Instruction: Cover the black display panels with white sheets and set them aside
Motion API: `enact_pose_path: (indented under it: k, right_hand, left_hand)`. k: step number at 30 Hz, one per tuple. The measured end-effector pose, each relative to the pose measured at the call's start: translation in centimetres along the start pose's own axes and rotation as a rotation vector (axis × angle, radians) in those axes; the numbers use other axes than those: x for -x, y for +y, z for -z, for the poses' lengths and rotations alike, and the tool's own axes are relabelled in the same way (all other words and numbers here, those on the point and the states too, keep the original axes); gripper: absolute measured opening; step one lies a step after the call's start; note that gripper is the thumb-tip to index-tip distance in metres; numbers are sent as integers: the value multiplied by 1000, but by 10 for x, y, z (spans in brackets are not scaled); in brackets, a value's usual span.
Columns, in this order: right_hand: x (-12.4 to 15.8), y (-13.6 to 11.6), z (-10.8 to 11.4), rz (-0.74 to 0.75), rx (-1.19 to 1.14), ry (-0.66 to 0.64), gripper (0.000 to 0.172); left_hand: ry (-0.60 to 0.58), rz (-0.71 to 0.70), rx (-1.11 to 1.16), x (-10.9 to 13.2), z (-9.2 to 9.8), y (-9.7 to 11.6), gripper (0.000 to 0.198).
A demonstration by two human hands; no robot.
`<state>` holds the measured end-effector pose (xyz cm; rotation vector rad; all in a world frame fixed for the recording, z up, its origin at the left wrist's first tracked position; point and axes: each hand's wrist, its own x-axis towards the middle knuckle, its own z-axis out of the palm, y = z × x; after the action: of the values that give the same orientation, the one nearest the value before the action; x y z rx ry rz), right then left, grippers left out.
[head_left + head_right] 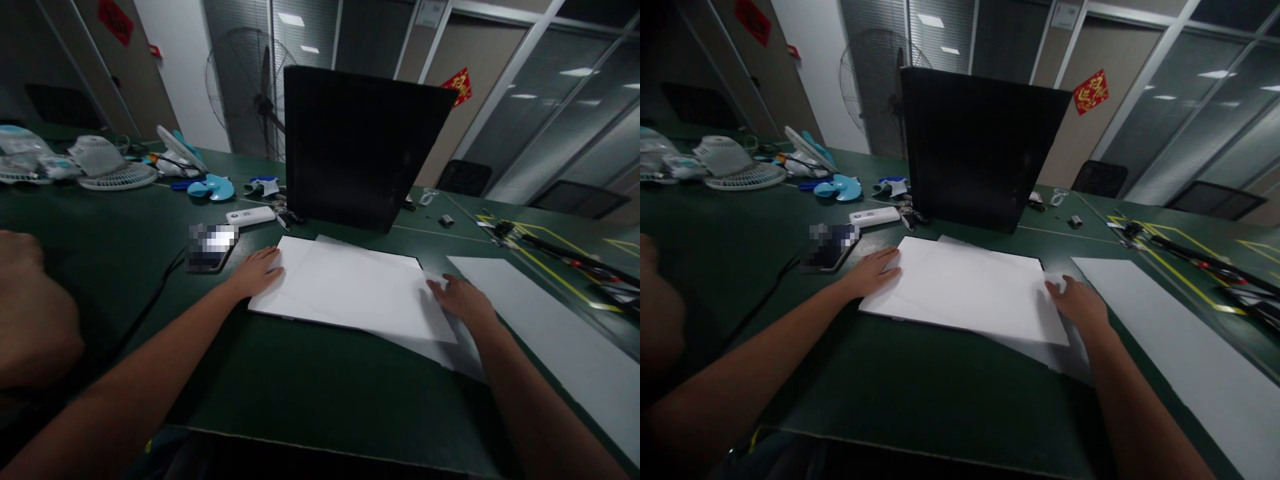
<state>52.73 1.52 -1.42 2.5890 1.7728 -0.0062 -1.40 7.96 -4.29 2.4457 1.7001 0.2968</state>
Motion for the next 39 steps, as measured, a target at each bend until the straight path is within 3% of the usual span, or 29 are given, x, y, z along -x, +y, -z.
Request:
enact_pose_path:
  k: [11,17,23,39]
  right_hand:
    - [35,-41,17,83,27,11,82]
    - [25,-24,16,41,-27,133,74]
    - [11,-7,8,-52,-24,77,73]
    - [-17,3,-22,89,-405,356,62]
  left_hand:
    - [5,11,28,1,1,2,83]
    - [11,-2,9,-1,0,-1,82]
    - [0,-13,20,-2,1,-2,78]
    - [2,-23,37,-2,2,-5,73]
